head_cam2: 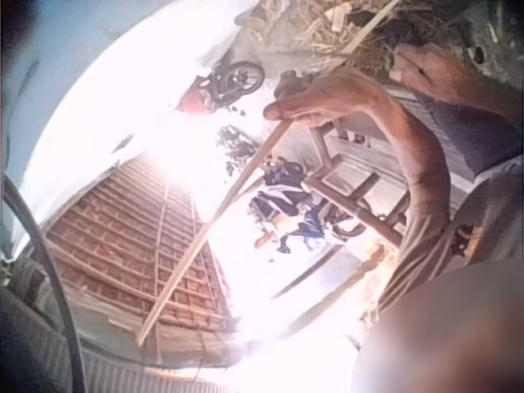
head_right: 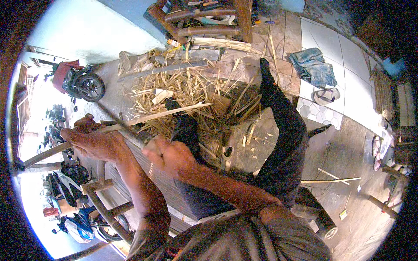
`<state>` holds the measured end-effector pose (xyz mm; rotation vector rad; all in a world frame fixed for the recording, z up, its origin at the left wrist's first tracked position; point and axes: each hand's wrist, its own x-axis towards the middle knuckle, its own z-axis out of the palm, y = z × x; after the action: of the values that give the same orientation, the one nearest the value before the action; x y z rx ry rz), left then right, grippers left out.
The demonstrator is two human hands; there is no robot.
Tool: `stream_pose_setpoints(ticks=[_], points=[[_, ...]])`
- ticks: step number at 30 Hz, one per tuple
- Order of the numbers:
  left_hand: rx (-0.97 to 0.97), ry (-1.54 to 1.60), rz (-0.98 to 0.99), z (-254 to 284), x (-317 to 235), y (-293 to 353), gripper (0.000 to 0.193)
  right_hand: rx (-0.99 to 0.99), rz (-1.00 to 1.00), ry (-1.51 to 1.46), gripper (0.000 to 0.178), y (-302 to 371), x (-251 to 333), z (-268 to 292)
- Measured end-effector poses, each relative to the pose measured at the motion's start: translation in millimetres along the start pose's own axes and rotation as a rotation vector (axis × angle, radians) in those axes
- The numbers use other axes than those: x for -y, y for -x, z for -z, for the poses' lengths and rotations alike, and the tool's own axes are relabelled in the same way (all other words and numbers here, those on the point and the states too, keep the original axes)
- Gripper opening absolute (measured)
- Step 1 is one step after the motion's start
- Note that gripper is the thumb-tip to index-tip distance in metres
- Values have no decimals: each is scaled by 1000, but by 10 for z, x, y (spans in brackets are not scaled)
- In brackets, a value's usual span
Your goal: The person sits on the floor and uses a knife to shave and smooth thin bamboo strips. They repeatedly hold the strips against their leg and scrape the blade along the surface to remove splinters and refine the edges.
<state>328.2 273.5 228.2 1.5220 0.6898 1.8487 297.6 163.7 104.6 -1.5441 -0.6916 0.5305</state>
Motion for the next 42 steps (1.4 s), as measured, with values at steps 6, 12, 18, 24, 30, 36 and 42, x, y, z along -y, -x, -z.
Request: stream_pose_setpoints(ticks=[6,12,18,24,30,36,42], points=[[-41,73,71,55,81,-110,50,9,42,105,48,-112,-470,-146],[-32,-14,-16,126,171,-245,51,37,-103,216,49,-35,-897,-149],[-121,29,88,244,314,-368,50,59,-169,306,48,-45,-1600,-209],[-132,22,68,358,452,-493,49,-1,-235,359,46,-52,-2198,-177],[-191,56,151,397,534,-543,47,47,-404,397,46,-51,-2670,37],[-105,69,84,457,629,-604,47,95,-451,442,61,-160,-2569,271],[66,25,165,263,982,-41,42,81,-170,278,46,-263,-1434,203]])
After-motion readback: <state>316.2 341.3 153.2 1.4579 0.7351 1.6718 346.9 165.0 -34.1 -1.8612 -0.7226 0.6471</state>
